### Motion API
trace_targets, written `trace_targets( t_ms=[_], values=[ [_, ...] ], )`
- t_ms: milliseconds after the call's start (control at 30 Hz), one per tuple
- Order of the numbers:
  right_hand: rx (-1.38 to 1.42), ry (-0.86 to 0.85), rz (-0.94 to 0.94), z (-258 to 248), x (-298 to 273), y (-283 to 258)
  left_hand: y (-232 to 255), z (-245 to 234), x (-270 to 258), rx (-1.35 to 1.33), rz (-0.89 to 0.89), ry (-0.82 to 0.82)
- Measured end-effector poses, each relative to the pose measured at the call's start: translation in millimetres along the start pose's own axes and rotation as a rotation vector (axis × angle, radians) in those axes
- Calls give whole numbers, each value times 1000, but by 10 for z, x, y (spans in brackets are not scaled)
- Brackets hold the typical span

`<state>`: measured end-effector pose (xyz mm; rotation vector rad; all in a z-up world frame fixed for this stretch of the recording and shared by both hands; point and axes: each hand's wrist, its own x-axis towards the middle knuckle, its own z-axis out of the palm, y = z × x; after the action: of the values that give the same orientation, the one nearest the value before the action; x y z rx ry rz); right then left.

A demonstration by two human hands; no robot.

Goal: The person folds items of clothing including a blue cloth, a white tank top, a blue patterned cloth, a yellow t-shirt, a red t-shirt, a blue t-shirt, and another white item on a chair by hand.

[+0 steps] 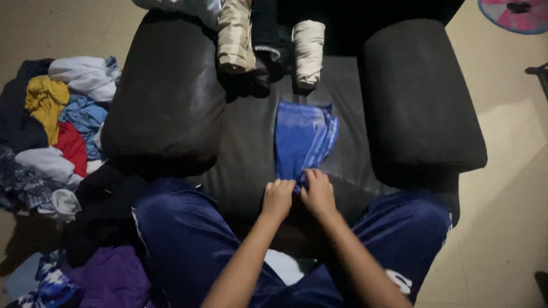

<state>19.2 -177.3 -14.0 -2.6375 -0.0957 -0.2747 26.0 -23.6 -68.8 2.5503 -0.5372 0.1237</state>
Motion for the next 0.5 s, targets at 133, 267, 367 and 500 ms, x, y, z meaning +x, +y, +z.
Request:
trace_targets(
  t_ms=[133,267,367,500],
  values=[
    [-104,51,-31,-131,-323,-394,-48,-114,323,82,-205,-314],
    [-70,0,-74,272,-314,-207,51,-294,328,-94,-340,-239],
    [16,-176,119,499,-112,111,129,-443,131,-186,-131,125],
    [195,-339,117,345,481,321,27,-358,70,-128,106,172]
  ],
)
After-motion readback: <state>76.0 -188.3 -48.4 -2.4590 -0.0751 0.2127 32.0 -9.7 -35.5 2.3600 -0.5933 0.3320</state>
